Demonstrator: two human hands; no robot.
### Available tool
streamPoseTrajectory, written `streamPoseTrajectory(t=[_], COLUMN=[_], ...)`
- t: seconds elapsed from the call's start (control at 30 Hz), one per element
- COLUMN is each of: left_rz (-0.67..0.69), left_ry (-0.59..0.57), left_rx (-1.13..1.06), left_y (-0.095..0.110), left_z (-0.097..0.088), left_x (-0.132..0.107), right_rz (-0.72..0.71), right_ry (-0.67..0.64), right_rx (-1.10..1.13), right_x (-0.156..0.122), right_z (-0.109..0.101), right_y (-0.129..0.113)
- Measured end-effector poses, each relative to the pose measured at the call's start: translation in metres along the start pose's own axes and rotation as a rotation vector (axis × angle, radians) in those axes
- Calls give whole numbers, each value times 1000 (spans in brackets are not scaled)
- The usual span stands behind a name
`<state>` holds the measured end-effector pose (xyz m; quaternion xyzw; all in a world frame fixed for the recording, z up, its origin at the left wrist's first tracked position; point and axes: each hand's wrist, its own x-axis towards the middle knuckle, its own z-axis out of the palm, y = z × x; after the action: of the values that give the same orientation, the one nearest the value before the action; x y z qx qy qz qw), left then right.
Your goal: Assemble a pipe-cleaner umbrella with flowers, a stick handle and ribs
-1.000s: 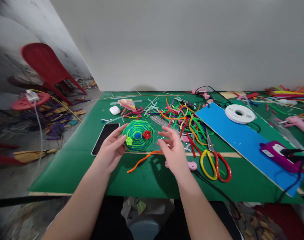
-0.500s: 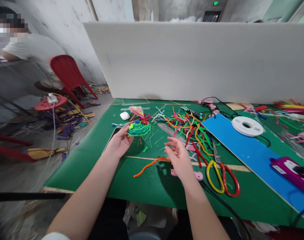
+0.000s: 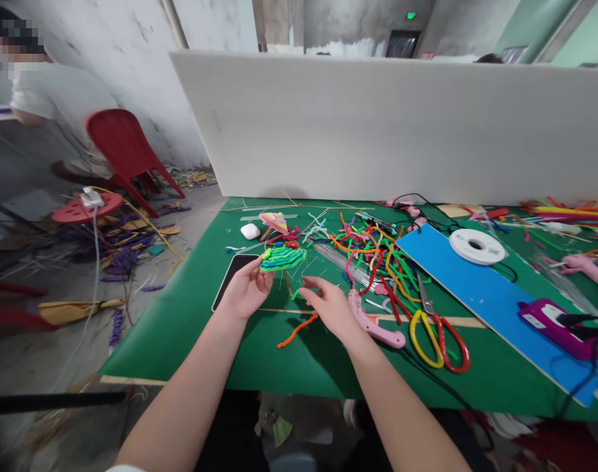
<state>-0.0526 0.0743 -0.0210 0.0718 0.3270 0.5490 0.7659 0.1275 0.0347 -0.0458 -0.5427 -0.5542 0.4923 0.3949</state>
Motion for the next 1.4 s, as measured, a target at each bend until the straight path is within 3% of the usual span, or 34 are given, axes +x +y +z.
streamPoseTrajectory(t=[0.13,0.27,0.47,0.67,0.8,1.03,1.2,1.4], left_rz=[-46,-11,30,215,262,247,233,272], left_ry=[-71,-98,-91,-170,-193,-179,-176,-159], left_rx=[15,113,223,227,190,174,150,156], left_y=[1,8,28,50,60,66,71,78], left_z=[1,-7,-16,-18,-22,-27,-39,-50], left_x=[-6,-6,-11,-33,-42,-43,-44,-49], right_rz=[-26,-46,-14,47,52,70,75,45], right_ry=[-51,6,205,248,246,253,302,347], right_rx=[27,37,-30,-119,-148,-210,-262,-184], right_x=[21,32,71,109,119,137,138,138], right_z=[29,39,29,10,9,30,44,45], right_y=[-8,-5,11,20,20,25,30,38])
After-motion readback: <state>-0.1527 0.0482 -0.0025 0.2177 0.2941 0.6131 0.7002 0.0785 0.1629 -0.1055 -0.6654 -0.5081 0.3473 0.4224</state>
